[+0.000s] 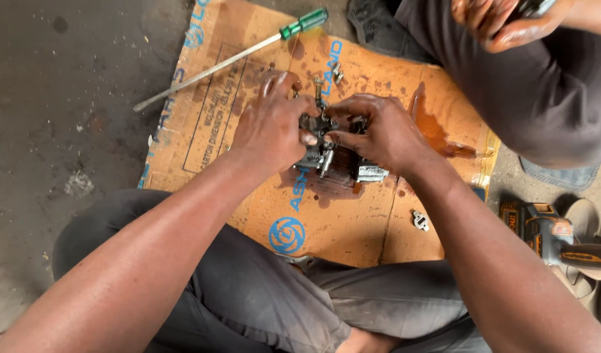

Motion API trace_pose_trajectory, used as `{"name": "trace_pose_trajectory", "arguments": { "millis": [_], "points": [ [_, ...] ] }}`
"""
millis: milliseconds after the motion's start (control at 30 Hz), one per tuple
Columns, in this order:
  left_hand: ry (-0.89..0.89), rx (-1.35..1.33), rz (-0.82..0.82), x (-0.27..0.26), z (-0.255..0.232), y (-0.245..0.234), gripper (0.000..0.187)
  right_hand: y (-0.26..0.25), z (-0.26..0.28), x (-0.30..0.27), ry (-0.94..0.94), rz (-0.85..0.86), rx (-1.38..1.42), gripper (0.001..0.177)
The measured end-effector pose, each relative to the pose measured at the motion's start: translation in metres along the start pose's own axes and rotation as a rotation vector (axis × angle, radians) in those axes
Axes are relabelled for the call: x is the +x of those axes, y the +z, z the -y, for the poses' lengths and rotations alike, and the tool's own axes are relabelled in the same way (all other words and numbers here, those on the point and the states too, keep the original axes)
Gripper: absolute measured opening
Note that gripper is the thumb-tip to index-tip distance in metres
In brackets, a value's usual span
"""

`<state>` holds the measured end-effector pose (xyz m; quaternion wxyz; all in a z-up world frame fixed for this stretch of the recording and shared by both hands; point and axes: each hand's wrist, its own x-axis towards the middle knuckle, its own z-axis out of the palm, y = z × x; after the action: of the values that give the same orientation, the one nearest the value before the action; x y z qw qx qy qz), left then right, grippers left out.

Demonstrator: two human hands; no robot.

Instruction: The person is disassembling and assembling mechanical parts, likely from a vehicle, while sitting on the floor.

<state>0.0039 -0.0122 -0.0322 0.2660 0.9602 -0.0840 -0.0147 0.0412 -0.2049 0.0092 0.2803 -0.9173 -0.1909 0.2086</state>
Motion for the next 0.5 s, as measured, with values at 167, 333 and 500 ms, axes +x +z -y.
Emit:
{"name": "trace_pose_trajectory", "arguments": {
  "millis": [167, 333, 500],
  "points": [
    [0.036, 0.053, 0.057, -0.002, -0.001, -0.004, 0.043, 0.003, -0.017, 0.009, -0.243, -0.056, -0.118, 0.043],
    [0.226, 0.295, 0.017, -0.005, -0.008, -0.004, 0.033, -0.002, -0.017, 0.011, -0.117, 0.011, 0.008, 0.024],
    [0.150, 0.264, 0.097, 0.006, -0.010, -0.001, 0.033, 0.000, -0.017, 0.015, -0.065, -0.003, 0.113, 0.022]
  ]
}}
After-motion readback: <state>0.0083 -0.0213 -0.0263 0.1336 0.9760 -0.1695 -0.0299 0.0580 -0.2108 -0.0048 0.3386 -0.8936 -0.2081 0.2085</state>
